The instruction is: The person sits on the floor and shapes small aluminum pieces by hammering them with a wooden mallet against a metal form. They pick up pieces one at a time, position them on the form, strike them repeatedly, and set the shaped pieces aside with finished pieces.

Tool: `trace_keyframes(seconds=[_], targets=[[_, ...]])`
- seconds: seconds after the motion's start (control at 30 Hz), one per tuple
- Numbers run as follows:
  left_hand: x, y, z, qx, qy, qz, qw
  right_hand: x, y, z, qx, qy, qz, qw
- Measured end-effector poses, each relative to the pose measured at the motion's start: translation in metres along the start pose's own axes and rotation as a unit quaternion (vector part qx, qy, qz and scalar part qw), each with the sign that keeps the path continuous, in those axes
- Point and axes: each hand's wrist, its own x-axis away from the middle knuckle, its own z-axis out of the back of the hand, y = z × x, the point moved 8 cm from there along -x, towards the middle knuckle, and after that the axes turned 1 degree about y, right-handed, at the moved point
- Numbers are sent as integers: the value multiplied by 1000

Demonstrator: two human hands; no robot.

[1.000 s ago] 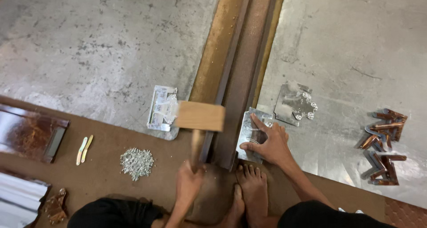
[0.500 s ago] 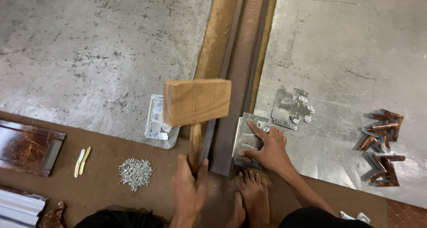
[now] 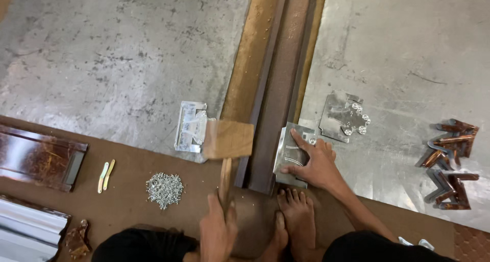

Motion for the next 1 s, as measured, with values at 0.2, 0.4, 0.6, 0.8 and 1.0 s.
trace_keyframes(seconds=[0.2, 0.4, 0.6, 0.8, 1.0], targets=[[40, -22, 55, 86, 217, -64, 970, -1, 5, -11, -13, -10, 3, 1000], [29, -45, 47, 160, 282, 16, 946, 1, 3, -10, -22, 3, 2, 1000], [25, -22, -14, -20, 93, -45, 994, 3, 1, -6, 16, 22, -4, 1000], [-5, 11, -10, 73, 105, -33, 991, 3, 3, -10, 3, 5, 1, 1000], [5, -32, -14, 97, 124, 42, 987, 0, 3, -13, -11, 15, 29, 999]])
